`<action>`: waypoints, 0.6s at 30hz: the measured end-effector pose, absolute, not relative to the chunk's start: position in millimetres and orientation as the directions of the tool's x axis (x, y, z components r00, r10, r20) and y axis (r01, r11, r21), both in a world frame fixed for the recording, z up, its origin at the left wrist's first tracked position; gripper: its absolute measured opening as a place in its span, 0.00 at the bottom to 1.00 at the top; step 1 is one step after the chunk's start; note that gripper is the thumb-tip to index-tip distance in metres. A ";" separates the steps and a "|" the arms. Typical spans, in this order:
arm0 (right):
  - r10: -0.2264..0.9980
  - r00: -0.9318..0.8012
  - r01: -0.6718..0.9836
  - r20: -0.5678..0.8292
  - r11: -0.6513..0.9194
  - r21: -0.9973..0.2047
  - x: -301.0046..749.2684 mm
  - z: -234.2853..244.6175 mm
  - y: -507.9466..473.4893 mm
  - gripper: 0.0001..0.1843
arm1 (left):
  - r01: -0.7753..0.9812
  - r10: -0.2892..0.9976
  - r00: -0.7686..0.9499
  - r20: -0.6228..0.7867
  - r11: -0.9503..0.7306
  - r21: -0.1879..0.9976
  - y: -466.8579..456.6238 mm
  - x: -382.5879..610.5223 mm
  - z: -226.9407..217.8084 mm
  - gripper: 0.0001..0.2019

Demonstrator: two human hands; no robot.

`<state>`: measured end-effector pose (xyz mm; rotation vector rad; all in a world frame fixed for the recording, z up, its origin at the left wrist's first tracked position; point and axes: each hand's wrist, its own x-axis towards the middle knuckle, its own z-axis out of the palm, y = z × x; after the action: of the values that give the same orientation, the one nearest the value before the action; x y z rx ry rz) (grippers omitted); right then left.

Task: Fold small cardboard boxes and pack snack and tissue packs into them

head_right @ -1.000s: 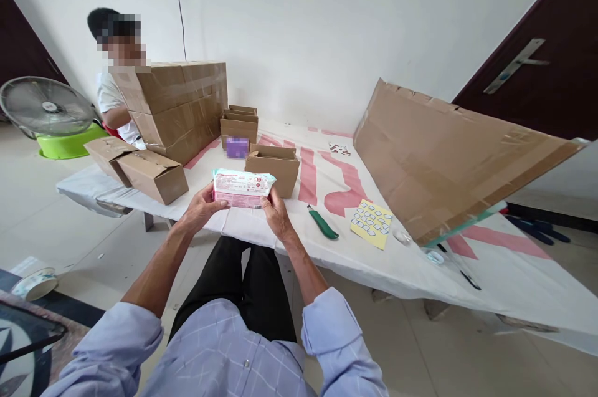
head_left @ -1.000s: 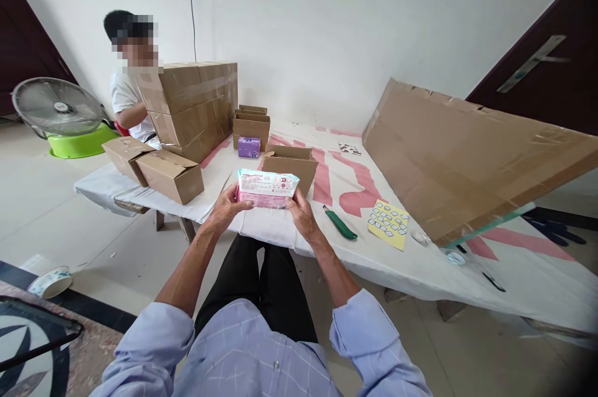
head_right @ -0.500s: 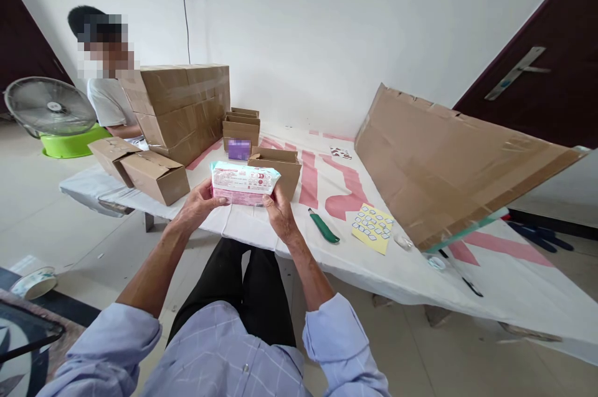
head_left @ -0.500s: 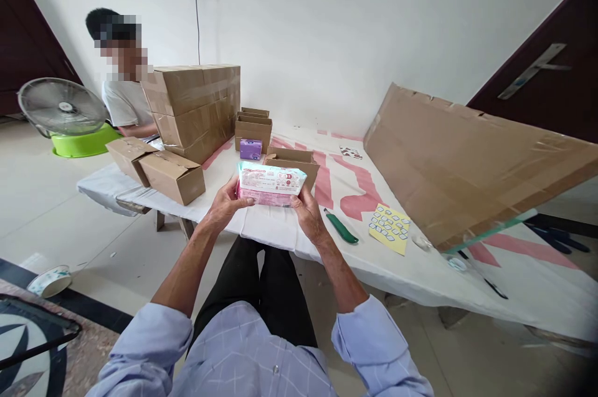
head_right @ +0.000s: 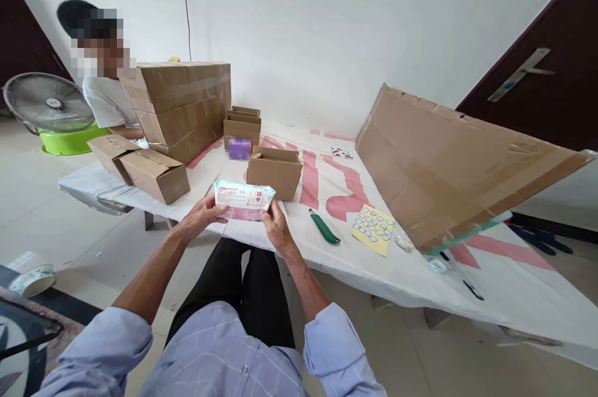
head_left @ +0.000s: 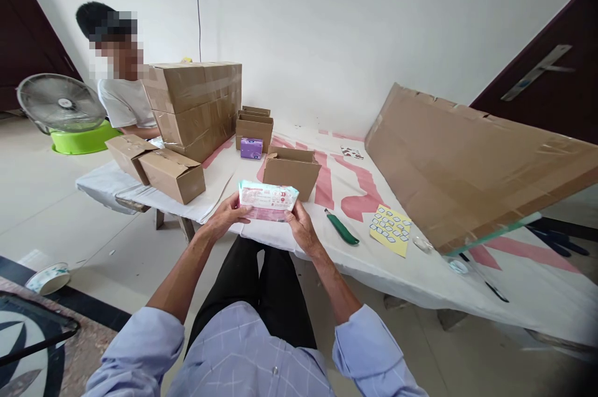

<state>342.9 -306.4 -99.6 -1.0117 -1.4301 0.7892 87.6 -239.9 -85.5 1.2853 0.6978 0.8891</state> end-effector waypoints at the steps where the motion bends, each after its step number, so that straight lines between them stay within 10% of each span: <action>1: 0.915 0.026 0.133 0.403 0.396 -0.908 342.8 -106.1 -308.2 0.31 | -0.132 0.852 0.523 -0.009 0.091 0.987 -239.8 84.6 -91.1 0.41; 9: 0.943 0.008 0.093 0.332 0.330 -0.939 338.1 -161.5 -307.2 0.31 | 0.082 0.812 0.541 -0.218 0.208 0.975 -227.2 68.3 -126.6 0.39; 18: 0.953 0.115 0.085 0.281 0.272 -0.958 333.1 -197.2 -277.5 0.36 | 0.279 0.774 0.614 -0.152 -0.032 0.960 -186.6 68.7 -122.3 0.41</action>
<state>333.1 -277.5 -197.2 -1.1048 -1.2856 0.8774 68.7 -186.6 -122.3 1.6032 0.8971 0.4992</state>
